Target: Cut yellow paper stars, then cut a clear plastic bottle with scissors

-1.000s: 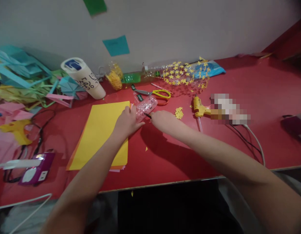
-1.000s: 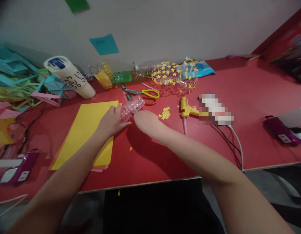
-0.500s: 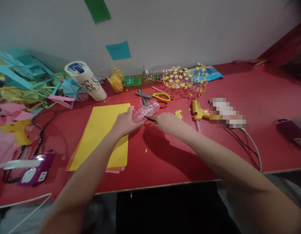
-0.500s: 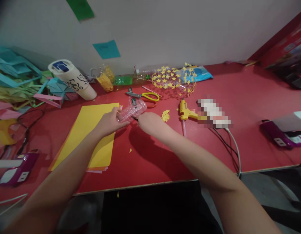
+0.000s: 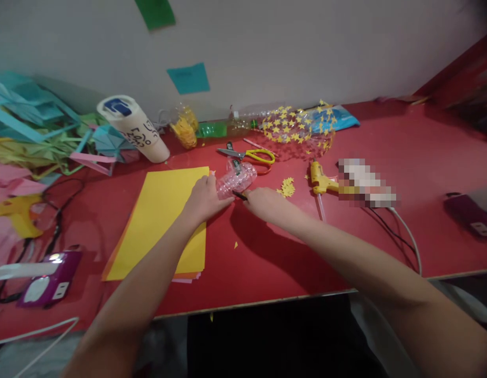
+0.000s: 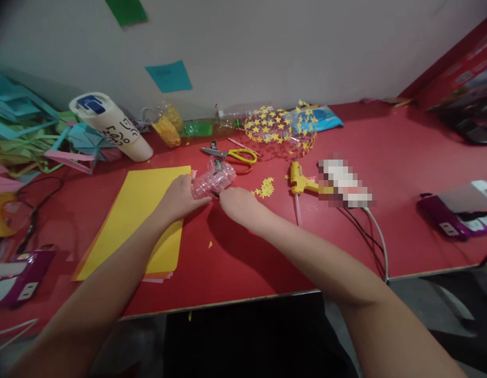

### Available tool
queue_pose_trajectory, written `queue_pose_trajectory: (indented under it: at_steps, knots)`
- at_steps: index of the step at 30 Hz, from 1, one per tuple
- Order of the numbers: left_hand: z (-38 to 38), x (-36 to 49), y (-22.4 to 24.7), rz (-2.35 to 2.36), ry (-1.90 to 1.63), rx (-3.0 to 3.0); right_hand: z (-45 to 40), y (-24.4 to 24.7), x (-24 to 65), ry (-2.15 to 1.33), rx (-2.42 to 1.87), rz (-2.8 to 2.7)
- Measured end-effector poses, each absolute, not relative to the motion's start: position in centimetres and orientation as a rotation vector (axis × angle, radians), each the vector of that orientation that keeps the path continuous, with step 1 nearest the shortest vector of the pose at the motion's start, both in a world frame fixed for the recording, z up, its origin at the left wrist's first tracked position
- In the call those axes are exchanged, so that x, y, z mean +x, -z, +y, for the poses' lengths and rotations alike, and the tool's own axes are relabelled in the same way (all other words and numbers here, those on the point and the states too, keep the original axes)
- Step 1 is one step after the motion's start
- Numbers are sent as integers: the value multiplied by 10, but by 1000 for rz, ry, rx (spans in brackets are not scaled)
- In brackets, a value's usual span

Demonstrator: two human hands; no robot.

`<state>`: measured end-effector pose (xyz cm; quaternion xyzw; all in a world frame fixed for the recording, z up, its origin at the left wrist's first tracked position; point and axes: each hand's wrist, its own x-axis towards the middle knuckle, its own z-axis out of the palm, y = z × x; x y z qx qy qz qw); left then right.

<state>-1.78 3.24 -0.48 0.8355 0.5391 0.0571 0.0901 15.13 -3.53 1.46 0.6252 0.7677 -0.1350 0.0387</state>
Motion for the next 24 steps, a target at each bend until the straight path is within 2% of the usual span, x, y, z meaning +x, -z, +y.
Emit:
queue_pose_trajectory:
  at_steps: [6,14,24]
  knots:
    - [29,-16,-12,1630,-122,2234,-36,-16,155,409,1926,2350]
    - [12,-10,-2,1608,-83,2661,-45,-44,146,312,1828,2385]
    - [30,-13,-2,1529,-157,2529,-40,-11,149,295,1912,2331]
